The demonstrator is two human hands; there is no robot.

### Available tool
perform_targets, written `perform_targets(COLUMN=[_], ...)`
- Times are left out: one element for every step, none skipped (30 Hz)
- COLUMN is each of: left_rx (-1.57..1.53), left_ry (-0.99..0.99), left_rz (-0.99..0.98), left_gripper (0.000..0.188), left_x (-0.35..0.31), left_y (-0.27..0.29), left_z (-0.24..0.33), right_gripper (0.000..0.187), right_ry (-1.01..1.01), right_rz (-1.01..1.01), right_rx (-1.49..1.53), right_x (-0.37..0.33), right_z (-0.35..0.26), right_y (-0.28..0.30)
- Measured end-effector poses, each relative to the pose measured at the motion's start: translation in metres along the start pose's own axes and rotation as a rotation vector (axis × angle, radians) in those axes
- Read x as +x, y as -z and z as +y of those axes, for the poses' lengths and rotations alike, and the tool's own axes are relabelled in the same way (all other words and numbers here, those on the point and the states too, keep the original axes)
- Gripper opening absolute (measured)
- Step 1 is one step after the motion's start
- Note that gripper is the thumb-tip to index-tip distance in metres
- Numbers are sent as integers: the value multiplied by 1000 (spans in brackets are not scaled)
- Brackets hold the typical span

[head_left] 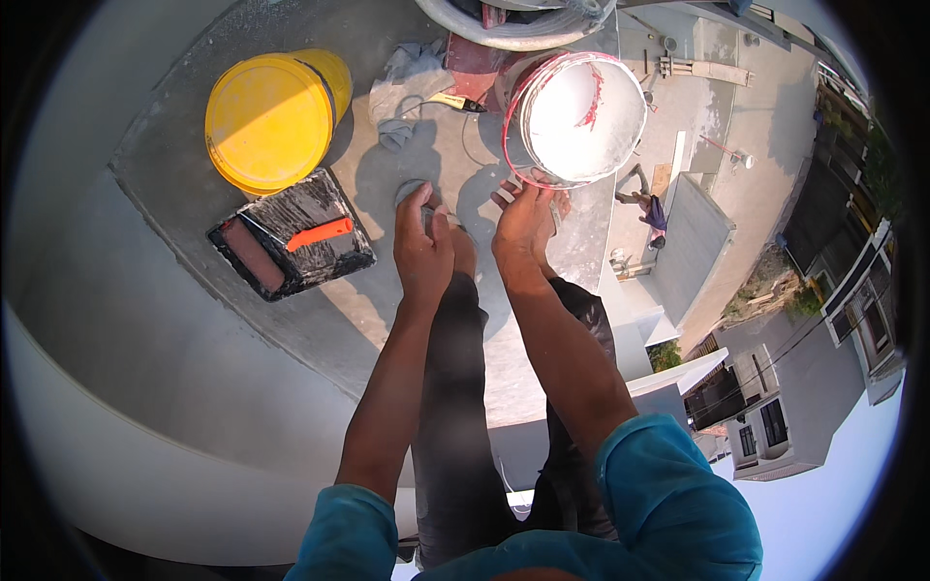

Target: The person cleans a rooftop terrace by wiping surfaces with a cloth, handling paint buckets and a brush, and sweeping the floor with a broom. The person moves between areas, picks up and sets down tools, and performs repeated wiping and sweeping motions.

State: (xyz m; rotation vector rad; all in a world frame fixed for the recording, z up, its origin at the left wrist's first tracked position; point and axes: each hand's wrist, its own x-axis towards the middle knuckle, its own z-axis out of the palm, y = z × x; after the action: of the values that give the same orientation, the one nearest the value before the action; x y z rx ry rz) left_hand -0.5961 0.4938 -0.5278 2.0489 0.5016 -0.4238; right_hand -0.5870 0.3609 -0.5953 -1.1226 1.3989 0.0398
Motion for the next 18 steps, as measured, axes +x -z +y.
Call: perform_targets(left_rx=[113, 227, 277, 327, 467, 611, 751, 776, 804, 837, 840, 869, 898, 927, 990, 892, 790, 686], left_ry=[-136, -268, -349, -427, -405, -377, -345, -333, -318, -309, -357, -337, -316, -295, -304, -227, -155, -82], left_rz=[-5, -23, -50, -86, -147, -203, -271, -290, -307, -317, -320, -346, -364, -382, -267, -209, -159, -110], left_gripper=[44, 46, 50, 54, 53, 53, 53, 51, 48, 47, 39, 39, 39, 39, 36, 38, 41, 44], left_x=[38, 74, 105, 127, 144, 158, 163, 161, 157, 156, 149, 143, 139, 135, 129, 131, 133, 133], left_y=[-14, -31, -49, -67, -79, -89, -99, -107, -108, -105, -100, -94, -88, -83, -84, -83, -89, -98], left_z=[-1, -2, -4, -4, -5, -7, -10, -23, -38, -45, -52, -58, -64, -69, -78, -71, -60, -53], right_gripper=[47, 46, 48, 58, 62, 66, 68, 70, 72, 75, 78, 81, 82, 81, 79, 78, 68, 65], right_ry=[-20, -16, 24, 100, 79, 53, 35, 6, -26, -48, -71, -95, -61, -16, 28, 74, 93, 82], right_rz=[-33, 37, 60, -46, -78, -117, -141, -158, -178, -187, -198, -210, -221, -247, -271, -298, -323, -289], right_rx=[-1, 13, 42, 105, 74, 42, 29, 18, 6, 3, 1, 0, -26, -67, -107, -146, -114, -205], right_x=[5, -4, 2, 25, 31, 36, 44, 53, 58, 59, 59, 60, 61, 63, 64, 63, 64, 64], right_z=[-7, -41, -58, -58, -75, -89, -97, -100, -103, -107, -110, -111, -110, -111, -113, -116, -120, -123], right_y=[31, 35, 50, 80, 81, 79, 78, 76, 77, 77, 78, 80, 82, 83, 85, 83, 84, 83])
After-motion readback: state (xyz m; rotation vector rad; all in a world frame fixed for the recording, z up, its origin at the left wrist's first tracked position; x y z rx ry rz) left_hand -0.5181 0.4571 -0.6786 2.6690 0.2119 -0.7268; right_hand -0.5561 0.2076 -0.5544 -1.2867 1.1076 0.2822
